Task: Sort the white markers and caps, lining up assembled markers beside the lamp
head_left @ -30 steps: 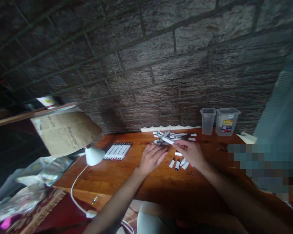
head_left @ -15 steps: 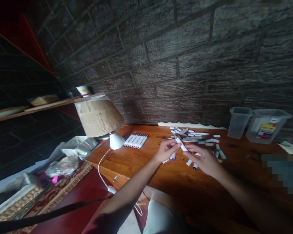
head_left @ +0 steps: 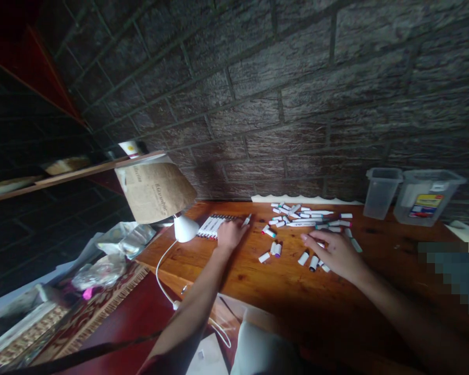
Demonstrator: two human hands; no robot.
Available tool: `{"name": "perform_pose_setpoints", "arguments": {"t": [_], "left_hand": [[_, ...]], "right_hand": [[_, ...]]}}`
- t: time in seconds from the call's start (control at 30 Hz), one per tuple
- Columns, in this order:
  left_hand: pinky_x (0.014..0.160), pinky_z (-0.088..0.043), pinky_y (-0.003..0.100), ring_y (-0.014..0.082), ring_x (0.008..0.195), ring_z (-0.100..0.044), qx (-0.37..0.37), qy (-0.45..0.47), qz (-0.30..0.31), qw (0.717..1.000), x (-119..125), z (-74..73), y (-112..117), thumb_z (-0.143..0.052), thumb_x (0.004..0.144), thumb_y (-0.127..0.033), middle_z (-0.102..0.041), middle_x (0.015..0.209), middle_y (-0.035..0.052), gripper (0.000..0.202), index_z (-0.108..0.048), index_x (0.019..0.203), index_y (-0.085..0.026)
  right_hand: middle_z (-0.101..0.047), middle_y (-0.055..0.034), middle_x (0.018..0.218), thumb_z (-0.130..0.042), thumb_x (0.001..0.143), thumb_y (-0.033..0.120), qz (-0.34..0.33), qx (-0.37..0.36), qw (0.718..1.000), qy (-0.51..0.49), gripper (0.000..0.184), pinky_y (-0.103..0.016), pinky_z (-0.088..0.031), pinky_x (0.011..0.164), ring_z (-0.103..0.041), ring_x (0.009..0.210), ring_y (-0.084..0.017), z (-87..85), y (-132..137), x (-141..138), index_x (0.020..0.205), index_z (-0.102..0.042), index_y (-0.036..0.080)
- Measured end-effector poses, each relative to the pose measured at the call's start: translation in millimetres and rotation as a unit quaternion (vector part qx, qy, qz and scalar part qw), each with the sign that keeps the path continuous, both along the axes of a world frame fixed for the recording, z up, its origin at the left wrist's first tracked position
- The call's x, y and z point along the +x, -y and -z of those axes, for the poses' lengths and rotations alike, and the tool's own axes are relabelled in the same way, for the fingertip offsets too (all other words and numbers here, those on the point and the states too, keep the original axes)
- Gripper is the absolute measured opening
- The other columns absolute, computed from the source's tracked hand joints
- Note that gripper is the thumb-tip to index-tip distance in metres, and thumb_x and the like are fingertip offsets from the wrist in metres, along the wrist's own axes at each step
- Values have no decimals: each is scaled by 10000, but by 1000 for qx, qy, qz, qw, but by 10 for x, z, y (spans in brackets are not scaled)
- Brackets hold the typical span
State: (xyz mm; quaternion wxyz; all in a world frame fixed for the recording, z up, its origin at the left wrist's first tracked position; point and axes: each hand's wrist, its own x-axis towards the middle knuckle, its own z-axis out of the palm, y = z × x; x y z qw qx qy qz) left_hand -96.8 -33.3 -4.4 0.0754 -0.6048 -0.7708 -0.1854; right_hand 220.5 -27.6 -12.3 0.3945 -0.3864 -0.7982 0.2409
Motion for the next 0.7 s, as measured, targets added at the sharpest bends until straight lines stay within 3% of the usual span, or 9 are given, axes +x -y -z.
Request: {"name": "perform_pose_setpoints", "arguments": {"t": [0.07, 0.17, 0.27, 0.43, 0.7], "left_hand": [[783, -446, 337, 266, 884, -642, -27, -61, -41, 997, 24, 53, 29, -568, 836, -495, -715, 872, 116, 340, -748, 917, -218], [858, -430, 372, 280, 968, -616, -14, -100, -32, 994, 85, 83, 37, -545, 858, -470, -707, 876, 121, 331, -746, 911, -213], [872, -422, 369, 269, 987, -608, -1, -95, -13, 995, 96, 72, 27, -523, 882, -412, -711, 901, 110, 292, -748, 913, -228], [852, -424, 360, 252, 947, -616, -2, -76, -45, 996, -30, 62, 28, -533, 877, -363, -723, 900, 88, 249, -750, 904, -246], [838, -420, 388, 289, 1029, -568, 27, -40, -63, 997, -273, 128, 54, -557, 849, -473, -709, 1014, 79, 291, -744, 898, -256]], "right_hand": [[-736, -23, 751, -498, 888, 507, 1, -4, 1000, -3, 359, -273, -477, 623, -669, 682, -192, -24, 11, -1, 791, -716, 238], [-747, -24, 792, -493, 890, 505, 14, -1, 1000, -5, 360, -270, -477, 612, -680, 712, -193, -45, 6, 20, 805, -721, 240], [-748, -30, 769, -485, 889, 511, 28, 17, 999, 9, 382, -274, -460, 560, -664, 642, -188, -49, -10, 48, 794, -729, 232], [-745, -30, 748, -486, 885, 524, 40, 26, 999, 8, 398, -271, -451, 555, -657, 626, -186, -53, -7, 48, 788, -734, 228], [-736, -31, 724, -470, 893, 521, 20, 16, 1000, 16, 411, -267, -442, 567, -647, 622, -183, -91, 7, 51, 754, -715, 221]]}}
